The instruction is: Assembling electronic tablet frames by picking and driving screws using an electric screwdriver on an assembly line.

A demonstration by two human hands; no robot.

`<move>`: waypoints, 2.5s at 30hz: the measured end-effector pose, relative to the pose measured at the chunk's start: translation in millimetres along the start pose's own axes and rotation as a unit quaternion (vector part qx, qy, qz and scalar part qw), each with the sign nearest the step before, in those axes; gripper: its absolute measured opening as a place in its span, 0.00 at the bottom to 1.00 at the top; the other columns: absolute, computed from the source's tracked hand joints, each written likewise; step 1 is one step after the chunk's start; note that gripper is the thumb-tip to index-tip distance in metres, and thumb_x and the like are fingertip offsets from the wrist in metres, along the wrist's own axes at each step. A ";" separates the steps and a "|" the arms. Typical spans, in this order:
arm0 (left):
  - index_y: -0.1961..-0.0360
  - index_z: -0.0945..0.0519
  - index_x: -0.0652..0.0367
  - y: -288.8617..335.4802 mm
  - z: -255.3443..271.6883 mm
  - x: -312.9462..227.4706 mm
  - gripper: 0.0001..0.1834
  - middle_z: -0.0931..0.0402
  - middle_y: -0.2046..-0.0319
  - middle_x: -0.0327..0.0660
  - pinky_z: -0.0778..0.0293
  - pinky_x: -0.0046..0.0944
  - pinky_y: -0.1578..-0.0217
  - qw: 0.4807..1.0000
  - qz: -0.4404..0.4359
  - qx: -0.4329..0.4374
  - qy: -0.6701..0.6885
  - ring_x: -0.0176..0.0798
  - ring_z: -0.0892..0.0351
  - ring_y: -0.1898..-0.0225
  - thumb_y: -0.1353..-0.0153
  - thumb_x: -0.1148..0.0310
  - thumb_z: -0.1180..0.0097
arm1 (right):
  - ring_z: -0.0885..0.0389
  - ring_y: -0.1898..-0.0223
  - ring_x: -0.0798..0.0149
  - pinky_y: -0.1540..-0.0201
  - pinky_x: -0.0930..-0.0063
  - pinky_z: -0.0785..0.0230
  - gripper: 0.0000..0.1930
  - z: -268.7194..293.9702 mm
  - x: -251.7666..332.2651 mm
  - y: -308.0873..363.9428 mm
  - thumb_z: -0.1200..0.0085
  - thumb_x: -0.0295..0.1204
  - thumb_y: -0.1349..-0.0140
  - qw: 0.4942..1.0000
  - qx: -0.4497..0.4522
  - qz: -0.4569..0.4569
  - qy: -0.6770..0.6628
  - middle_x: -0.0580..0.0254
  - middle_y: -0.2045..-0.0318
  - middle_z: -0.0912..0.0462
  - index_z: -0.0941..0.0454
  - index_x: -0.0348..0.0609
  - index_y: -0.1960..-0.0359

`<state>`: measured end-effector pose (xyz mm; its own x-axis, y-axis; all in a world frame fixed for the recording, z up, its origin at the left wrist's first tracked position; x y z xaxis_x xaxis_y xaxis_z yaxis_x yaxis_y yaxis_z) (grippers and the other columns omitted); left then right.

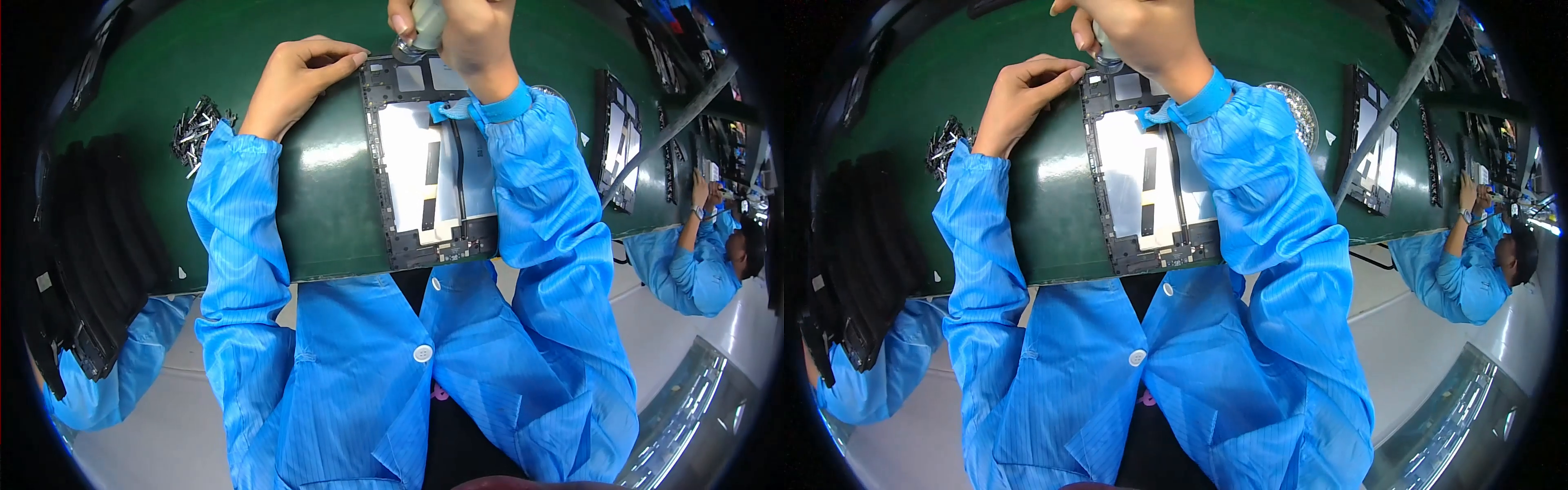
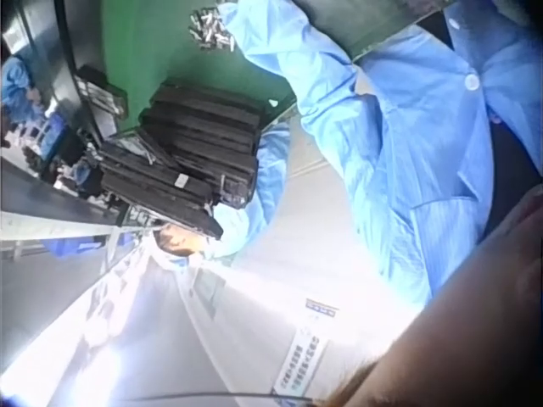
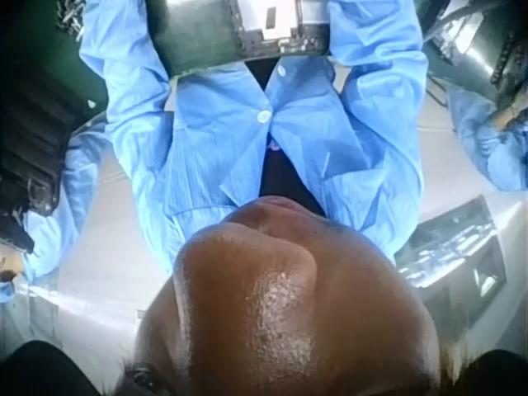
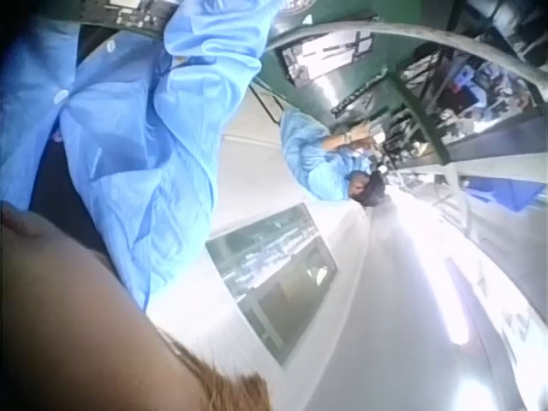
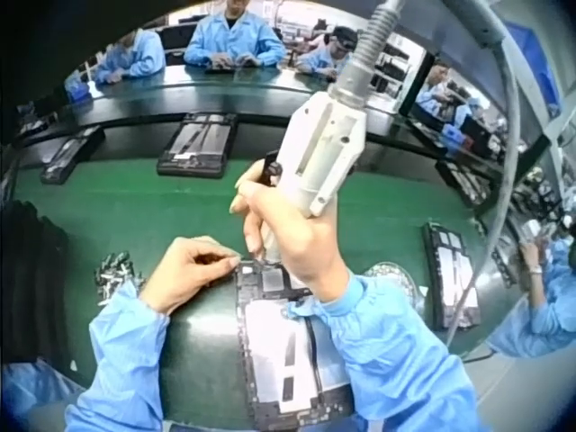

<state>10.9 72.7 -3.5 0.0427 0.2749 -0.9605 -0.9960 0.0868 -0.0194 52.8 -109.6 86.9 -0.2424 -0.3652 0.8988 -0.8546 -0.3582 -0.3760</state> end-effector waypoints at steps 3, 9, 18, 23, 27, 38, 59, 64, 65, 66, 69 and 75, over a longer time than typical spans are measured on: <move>0.56 0.13 0.64 -3.9 2.2 9.9 0.13 0.17 0.66 0.38 0.26 0.33 0.63 0.994 -0.101 0.010 -0.034 0.32 0.22 0.67 0.38 0.67 0.34 | 0.24 0.83 0.73 0.82 0.78 0.33 0.05 -7.0 -16.6 -6.0 0.45 0.25 0.33 1.000 0.019 -0.002 -0.011 0.61 0.73 0.18 0.23 0.36 0.63; 0.59 0.12 0.62 -3.1 1.9 16.0 0.11 0.17 0.66 0.40 0.25 0.34 0.63 0.991 -0.112 -0.010 -0.067 0.35 0.19 0.66 0.39 0.66 0.34 | 0.24 0.83 0.72 0.81 0.79 0.33 0.04 -23.1 -33.0 -13.1 0.45 0.25 0.33 1.000 0.021 0.002 -0.019 0.61 0.74 0.18 0.22 0.36 0.64; 0.59 0.12 0.61 -5.5 1.9 16.9 0.11 0.14 0.65 0.44 0.22 0.36 0.61 0.980 -0.180 -0.017 -0.079 0.39 0.16 0.66 0.39 0.66 0.35 | 0.24 0.83 0.72 0.82 0.79 0.34 0.05 -12.5 -42.8 -9.3 0.46 0.26 0.33 1.000 0.019 0.003 0.000 0.59 0.73 0.18 0.23 0.36 0.62; 0.56 0.14 0.66 -2.8 3.7 11.9 0.12 0.15 0.59 0.45 0.23 0.36 0.53 0.987 -0.131 0.017 -0.093 0.38 0.17 0.59 0.36 0.69 0.39 | 0.24 0.83 0.72 0.83 0.79 0.34 0.06 -17.8 -41.3 -8.3 0.45 0.27 0.33 1.000 -0.025 0.000 0.008 0.59 0.73 0.18 0.23 0.37 0.61; 0.55 0.14 0.66 -2.6 2.1 12.9 0.13 0.14 0.60 0.45 0.23 0.35 0.53 0.987 -0.127 0.018 -0.095 0.38 0.17 0.60 0.36 0.68 0.39 | 0.24 0.83 0.71 0.84 0.79 0.34 0.06 -14.4 -42.8 -8.0 0.45 0.28 0.33 0.999 -0.029 0.004 0.016 0.59 0.72 0.18 0.23 0.37 0.61; 0.54 0.15 0.67 -3.9 3.6 15.9 0.14 0.15 0.58 0.46 0.23 0.35 0.53 0.989 -0.117 0.027 -0.085 0.38 0.17 0.59 0.34 0.68 0.40 | 0.24 0.83 0.71 0.85 0.78 0.34 0.06 -17.1 -42.9 -6.0 0.45 0.28 0.33 1.000 -0.026 -0.002 0.008 0.58 0.72 0.19 0.24 0.37 0.61; 0.54 0.17 0.70 -3.6 1.6 15.6 0.14 0.16 0.62 0.43 0.24 0.34 0.58 0.989 -0.111 0.020 -0.093 0.32 0.20 0.64 0.35 0.69 0.39 | 0.27 0.87 0.74 0.86 0.78 0.38 0.10 -20.9 -47.4 -10.7 0.42 0.29 0.33 0.995 -0.040 -0.036 0.084 0.65 0.82 0.21 0.22 0.38 0.73; 0.57 0.13 0.63 -4.8 0.4 9.8 0.13 0.13 0.63 0.46 0.21 0.37 0.58 0.987 -0.123 0.006 -0.101 0.40 0.15 0.63 0.36 0.65 0.38 | 0.25 0.86 0.74 0.85 0.79 0.38 0.10 -25.3 -48.2 -13.9 0.41 0.28 0.34 0.993 -0.069 -0.014 0.090 0.67 0.84 0.22 0.22 0.39 0.74; 0.57 0.13 0.63 -4.6 0.3 10.9 0.13 0.13 0.63 0.46 0.22 0.37 0.59 0.987 -0.131 0.000 -0.094 0.39 0.15 0.64 0.36 0.65 0.38 | 0.25 0.86 0.74 0.85 0.79 0.38 0.11 -25.8 -48.0 -14.2 0.41 0.28 0.34 0.993 -0.068 -0.013 0.101 0.67 0.84 0.22 0.22 0.39 0.74; 0.57 0.13 0.64 -4.0 0.4 12.5 0.13 0.13 0.63 0.46 0.22 0.36 0.59 0.986 -0.139 -0.006 -0.088 0.39 0.15 0.64 0.36 0.65 0.38 | 0.25 0.86 0.74 0.85 0.79 0.38 0.11 -26.2 -48.2 -14.4 0.41 0.29 0.33 0.992 -0.067 -0.012 0.110 0.67 0.84 0.22 0.22 0.39 0.74; 0.55 0.14 0.63 4.4 0.4 10.9 0.13 0.14 0.63 0.46 0.22 0.39 0.62 0.989 -0.115 -0.045 -0.076 0.39 0.16 0.67 0.35 0.66 0.39 | 0.26 0.86 0.75 0.84 0.80 0.37 0.09 -37.7 -46.7 -13.5 0.41 0.29 0.33 0.996 -0.067 -0.007 0.063 0.68 0.84 0.22 0.21 0.39 0.71; 0.60 0.22 0.62 105.2 -47.1 -39.0 0.22 0.23 0.57 0.51 0.26 0.52 0.52 0.923 -0.265 -0.188 -0.205 0.58 0.23 0.55 0.51 0.61 0.28 | 0.30 0.88 0.76 0.85 0.79 0.39 0.11 -28.6 -49.2 -10.6 0.37 0.34 0.34 0.994 -0.027 -0.074 0.075 0.68 0.86 0.23 0.21 0.42 0.71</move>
<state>-99.2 26.0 18.9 0.4805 0.6355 -0.6043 -0.7805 -0.0043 -0.6252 60.7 -63.2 53.1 -0.1743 -0.1784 0.9684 -0.9082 -0.3509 -0.2281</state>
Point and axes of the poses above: each hand's wrist, its own y-axis away from the middle knuckle, its own z-axis out of the back of the hand, x = y × z, the point moved 1 cm from there along -y, towards the middle knuckle
